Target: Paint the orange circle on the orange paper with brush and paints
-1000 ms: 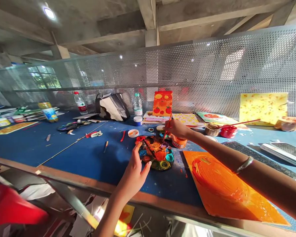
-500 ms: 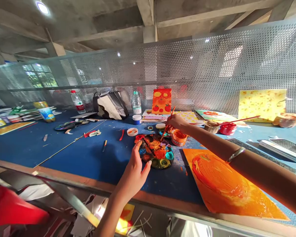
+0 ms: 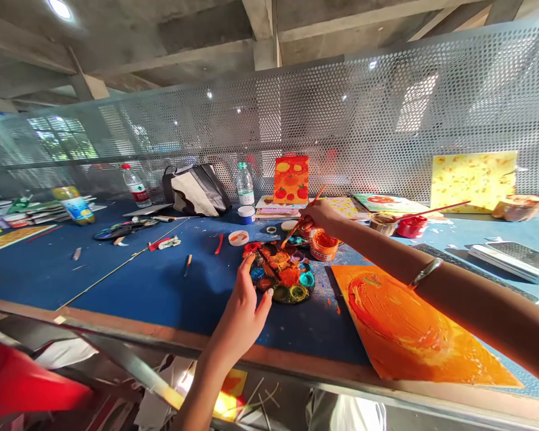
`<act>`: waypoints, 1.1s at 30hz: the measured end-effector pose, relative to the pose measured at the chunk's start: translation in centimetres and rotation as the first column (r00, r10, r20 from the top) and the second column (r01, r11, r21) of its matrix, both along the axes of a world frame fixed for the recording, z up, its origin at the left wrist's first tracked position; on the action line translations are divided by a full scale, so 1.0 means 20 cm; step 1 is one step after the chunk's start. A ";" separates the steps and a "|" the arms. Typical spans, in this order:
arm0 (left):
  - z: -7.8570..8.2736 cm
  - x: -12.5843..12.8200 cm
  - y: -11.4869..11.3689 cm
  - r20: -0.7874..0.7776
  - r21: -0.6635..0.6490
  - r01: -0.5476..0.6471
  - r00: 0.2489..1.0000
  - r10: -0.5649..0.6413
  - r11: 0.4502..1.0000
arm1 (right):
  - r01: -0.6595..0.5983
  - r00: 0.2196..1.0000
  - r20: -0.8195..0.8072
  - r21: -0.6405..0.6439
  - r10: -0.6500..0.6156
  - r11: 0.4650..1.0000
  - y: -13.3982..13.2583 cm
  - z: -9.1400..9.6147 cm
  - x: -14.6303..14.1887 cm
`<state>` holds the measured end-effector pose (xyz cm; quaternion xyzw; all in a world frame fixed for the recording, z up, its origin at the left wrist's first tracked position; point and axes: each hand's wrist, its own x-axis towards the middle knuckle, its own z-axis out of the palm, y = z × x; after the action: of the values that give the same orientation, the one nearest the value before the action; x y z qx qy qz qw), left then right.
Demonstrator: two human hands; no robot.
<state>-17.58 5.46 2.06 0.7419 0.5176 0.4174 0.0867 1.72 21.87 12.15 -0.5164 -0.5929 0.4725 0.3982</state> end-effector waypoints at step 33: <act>0.03 0.58 -0.07 -0.113 0.159 0.098 0.990 -0.081 0.982 | -0.190 0.974 0.202 0.484 0.102 0.854 -0.47 -0.16 1.04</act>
<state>-5.93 4.06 2.73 0.7900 0.4515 0.4145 0.0164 22.62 12.39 9.02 -0.3872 -0.7641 0.2861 0.4293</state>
